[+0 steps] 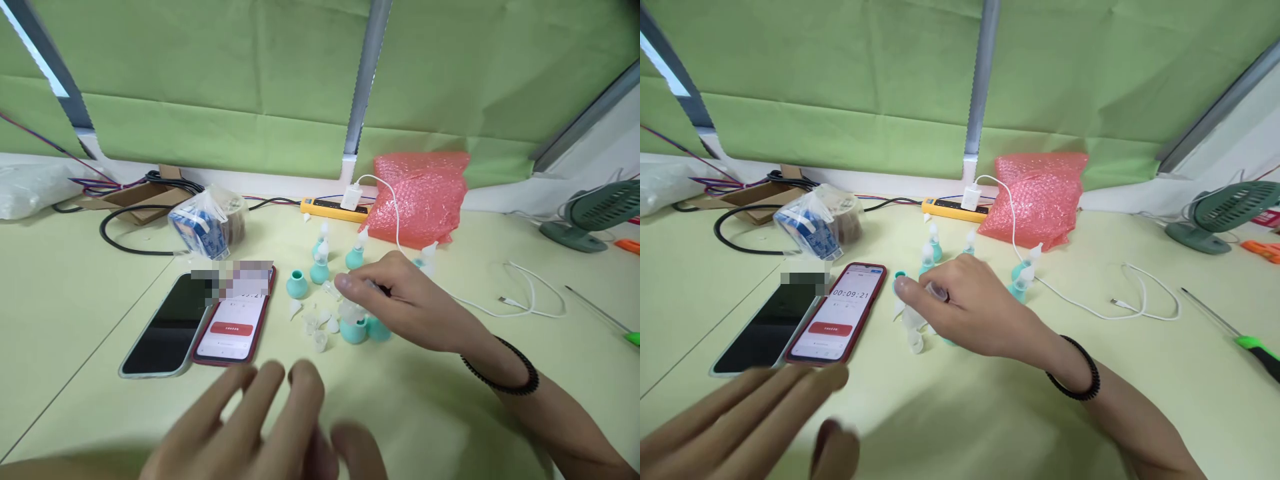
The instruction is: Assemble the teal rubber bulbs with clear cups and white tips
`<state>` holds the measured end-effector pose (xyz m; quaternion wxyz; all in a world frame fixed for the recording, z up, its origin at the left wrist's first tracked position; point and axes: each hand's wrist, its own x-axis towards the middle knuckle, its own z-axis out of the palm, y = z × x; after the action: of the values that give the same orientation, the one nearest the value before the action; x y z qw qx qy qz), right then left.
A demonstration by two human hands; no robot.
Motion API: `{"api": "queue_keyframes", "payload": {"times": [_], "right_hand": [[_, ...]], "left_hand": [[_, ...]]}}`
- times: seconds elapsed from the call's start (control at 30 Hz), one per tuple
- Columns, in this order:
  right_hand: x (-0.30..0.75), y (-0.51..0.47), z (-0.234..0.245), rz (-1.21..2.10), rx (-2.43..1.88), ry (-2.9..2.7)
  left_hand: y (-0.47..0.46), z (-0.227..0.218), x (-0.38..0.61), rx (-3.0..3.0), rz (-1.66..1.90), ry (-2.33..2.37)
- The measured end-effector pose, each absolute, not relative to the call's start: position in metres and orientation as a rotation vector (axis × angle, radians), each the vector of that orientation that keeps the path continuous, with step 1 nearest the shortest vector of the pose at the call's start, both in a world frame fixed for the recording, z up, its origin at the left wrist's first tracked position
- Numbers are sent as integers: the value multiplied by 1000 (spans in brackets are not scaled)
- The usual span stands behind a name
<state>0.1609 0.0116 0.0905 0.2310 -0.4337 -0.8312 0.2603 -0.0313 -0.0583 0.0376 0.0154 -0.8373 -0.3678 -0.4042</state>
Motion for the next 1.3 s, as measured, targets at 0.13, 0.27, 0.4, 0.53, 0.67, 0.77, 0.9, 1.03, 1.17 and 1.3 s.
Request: {"api": "queue_keyframes", "payload": {"times": [0.13, 0.27, 0.4, 0.53, 0.67, 0.77, 0.9, 1.03, 1.17, 1.3], "right_hand": [[151, 3, 84, 1207, -1087, -2016], [140, -1, 74, 1541, -1032, -1830], [140, -1, 77, 1467, -970, -1994], [150, -2, 91, 599, -885, -2080], [162, -3, 100, 348, -602, -2167], [167, -2, 100, 284, -541, -2216], [171, -1, 101, 214, -503, -2323], [172, -3, 102, 213, -505, -2340], [171, -5, 101, 254, -523, -2303], [172, -6, 99, 359, -525, -2269]], "left_hand": [[-28, 64, -21, -2534, -996, -853], [-23, 71, -19, -2590, -1218, -858], [-25, 71, -22, -2823, -1510, -1059], [-18, 77, -22, -2903, -1890, -1474], [-13, 84, -21, -2989, -1981, -1696], [-12, 84, -20, -2986, -2021, -1707], [-14, 82, -19, -2959, -1969, -1655], [-18, 79, -19, -2846, -1904, -1390], [-22, 76, -22, -2754, -1797, -1149], [-25, 77, -23, -2715, -1574, -1072]]}}
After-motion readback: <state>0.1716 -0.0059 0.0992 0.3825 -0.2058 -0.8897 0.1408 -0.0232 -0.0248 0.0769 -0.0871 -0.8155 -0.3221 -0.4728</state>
